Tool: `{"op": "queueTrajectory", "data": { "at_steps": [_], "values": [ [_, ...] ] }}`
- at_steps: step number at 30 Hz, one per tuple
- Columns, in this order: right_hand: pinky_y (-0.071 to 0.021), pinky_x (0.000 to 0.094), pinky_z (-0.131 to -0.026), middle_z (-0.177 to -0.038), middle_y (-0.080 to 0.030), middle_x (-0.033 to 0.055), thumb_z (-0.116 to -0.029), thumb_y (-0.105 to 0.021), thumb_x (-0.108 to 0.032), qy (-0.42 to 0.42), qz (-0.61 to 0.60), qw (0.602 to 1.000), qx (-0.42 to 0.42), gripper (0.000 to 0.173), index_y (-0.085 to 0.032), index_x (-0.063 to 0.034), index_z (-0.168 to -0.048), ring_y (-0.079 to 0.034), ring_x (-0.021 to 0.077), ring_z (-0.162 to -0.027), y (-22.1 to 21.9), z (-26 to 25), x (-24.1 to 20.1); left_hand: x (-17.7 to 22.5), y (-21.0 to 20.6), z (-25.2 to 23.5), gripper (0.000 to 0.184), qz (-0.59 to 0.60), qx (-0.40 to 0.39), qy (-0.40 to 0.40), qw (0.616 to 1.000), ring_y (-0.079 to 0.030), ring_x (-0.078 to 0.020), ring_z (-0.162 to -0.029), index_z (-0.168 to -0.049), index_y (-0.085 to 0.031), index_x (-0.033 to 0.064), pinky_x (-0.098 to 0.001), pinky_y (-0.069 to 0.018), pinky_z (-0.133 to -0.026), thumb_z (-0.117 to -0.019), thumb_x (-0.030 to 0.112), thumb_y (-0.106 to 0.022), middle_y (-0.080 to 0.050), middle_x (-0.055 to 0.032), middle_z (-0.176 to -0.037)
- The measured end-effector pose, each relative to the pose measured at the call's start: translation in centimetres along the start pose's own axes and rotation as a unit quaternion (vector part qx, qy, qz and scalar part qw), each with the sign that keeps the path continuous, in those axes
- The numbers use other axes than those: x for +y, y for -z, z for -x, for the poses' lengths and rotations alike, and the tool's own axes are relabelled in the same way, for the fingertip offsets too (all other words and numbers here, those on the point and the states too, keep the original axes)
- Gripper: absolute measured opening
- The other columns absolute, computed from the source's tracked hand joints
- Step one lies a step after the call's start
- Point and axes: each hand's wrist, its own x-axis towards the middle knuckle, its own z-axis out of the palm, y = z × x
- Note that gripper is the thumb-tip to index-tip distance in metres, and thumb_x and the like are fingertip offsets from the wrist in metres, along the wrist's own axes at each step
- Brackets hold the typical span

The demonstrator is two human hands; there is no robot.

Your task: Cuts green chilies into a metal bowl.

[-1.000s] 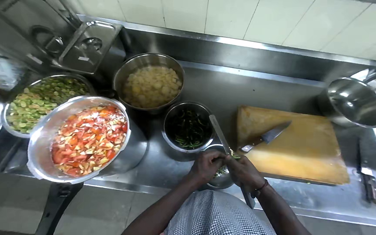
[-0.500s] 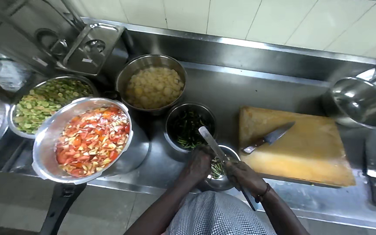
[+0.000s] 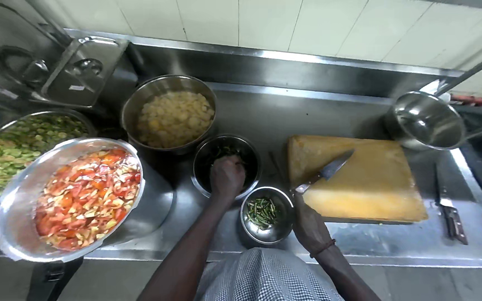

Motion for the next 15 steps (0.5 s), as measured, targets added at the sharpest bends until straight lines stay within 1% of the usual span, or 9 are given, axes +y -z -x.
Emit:
{"op": "queueTrajectory", "data": {
  "at_steps": [1,2,4,6,8,10,11,13,15],
  "values": [
    [-0.0573,0.0513,-0.084,-0.104,-0.071,0.0176,-0.1060,-0.050,-0.019,-0.024,0.015,0.998,-0.050,0.039,-0.048,-0.0074,-0.143,-0.072,0.0357,-0.096,0.0,-0.1,0.1,0.5,0.0,-0.3,0.021,0.000,0.007,-0.003,1.000,-0.067,-0.0382,-0.110,-0.109,-0.075,0.0041,-0.0588,-0.0506,-0.097,-0.0999,0.017,-0.060,-0.071,-0.0205,-0.111],
    [-0.0570,0.0512,-0.085,-0.102,-0.071,0.0169,-0.1065,-0.048,-0.020,-0.033,0.012,0.997,-0.070,0.038,-0.048,-0.0082,-0.143,-0.072,0.0353,-0.096,-0.1,0.0,0.3,1.1,0.0,-0.6,0.022,-0.003,0.006,-0.006,1.000,-0.067,-0.0381,-0.109,-0.109,-0.075,0.0048,-0.0586,-0.0510,-0.097,-0.0995,0.018,-0.060,-0.071,-0.0202,-0.110],
    [-0.0572,0.0506,-0.082,-0.094,-0.071,0.0153,-0.1072,-0.048,-0.020,-0.028,-0.046,0.998,-0.035,0.034,-0.051,-0.0077,-0.139,-0.072,0.0336,-0.089,-0.3,0.5,0.7,2.3,-0.1,-1.1,0.023,-0.020,-0.024,-0.011,0.999,-0.067,-0.0375,-0.109,-0.110,-0.076,0.0069,-0.0580,-0.0513,-0.097,-0.0996,0.019,-0.060,-0.072,-0.0188,-0.110],
    [-0.0567,0.0484,-0.070,-0.082,-0.068,0.0125,-0.1075,-0.049,-0.021,-0.014,-0.135,0.990,0.030,0.033,-0.054,-0.0069,-0.137,-0.069,0.0291,-0.072,-0.5,0.8,1.6,3.7,-0.7,-1.6,0.022,-0.049,-0.087,-0.033,0.994,-0.068,-0.0385,-0.108,-0.110,-0.075,0.0059,-0.0593,-0.0520,-0.094,-0.0991,0.017,-0.060,-0.072,-0.0194,-0.109],
    [-0.0563,0.0443,-0.060,-0.075,-0.064,0.0092,-0.1078,-0.050,-0.024,-0.018,-0.220,0.974,0.058,0.035,-0.053,-0.0084,-0.139,-0.064,0.0233,-0.059,-0.4,0.7,2.5,5.1,-2.1,-2.0,0.022,-0.075,-0.169,-0.075,0.980,-0.068,-0.0398,-0.107,-0.112,-0.072,0.0034,-0.0604,-0.0529,-0.091,-0.0994,0.016,-0.059,-0.071,-0.0210,-0.109],
    [-0.0569,0.0424,-0.056,-0.074,-0.063,0.0082,-0.1074,-0.050,-0.024,-0.033,-0.273,0.959,0.064,0.037,-0.049,-0.0089,-0.141,-0.063,0.0214,-0.056,0.1,0.5,3.0,6.5,-3.8,-2.0,0.024,-0.118,-0.228,-0.114,0.960,-0.067,-0.0413,-0.109,-0.114,-0.070,0.0015,-0.0614,-0.0528,-0.091,-0.1014,0.017,-0.057,-0.069,-0.0229,-0.113],
    [-0.0564,0.0416,-0.055,-0.076,-0.063,0.0080,-0.1066,-0.051,-0.024,-0.041,-0.289,0.954,0.065,0.038,-0.048,-0.0092,-0.142,-0.062,0.0208,-0.055,0.4,0.4,3.2,7.0,-4.9,-1.9,0.025,-0.141,-0.242,-0.131,0.951,-0.065,-0.0421,-0.113,-0.117,-0.068,0.0010,-0.0618,-0.0522,-0.092,-0.1028,0.017,-0.055,-0.068,-0.0235,-0.118],
    [-0.0551,0.0387,-0.054,-0.083,-0.066,0.0082,-0.1031,-0.056,-0.020,-0.054,-0.306,0.948,0.065,0.042,-0.044,-0.0076,-0.142,-0.061,0.0187,-0.056,0.9,0.3,3.4,7.0,-7.1,-1.8,0.032,-0.164,-0.251,-0.165,0.939,-0.060,-0.0441,-0.122,-0.129,-0.063,-0.0025,-0.0615,-0.0485,-0.100,-0.1056,0.015,-0.050,-0.063,-0.0261,-0.129],
    [-0.0532,0.0368,-0.053,-0.087,-0.066,0.0084,-0.0996,-0.059,-0.014,-0.068,-0.318,0.943,0.063,0.043,-0.043,-0.0051,-0.138,-0.060,0.0176,-0.056,1.1,0.3,3.6,6.4,-8.3,-1.6,0.032,-0.197,-0.300,-0.176,0.917,-0.061,-0.0452,-0.121,-0.130,-0.061,-0.0054,-0.0610,-0.0487,-0.100,-0.1062,0.011,-0.048,-0.064,-0.0277,-0.128]
  ]
}}
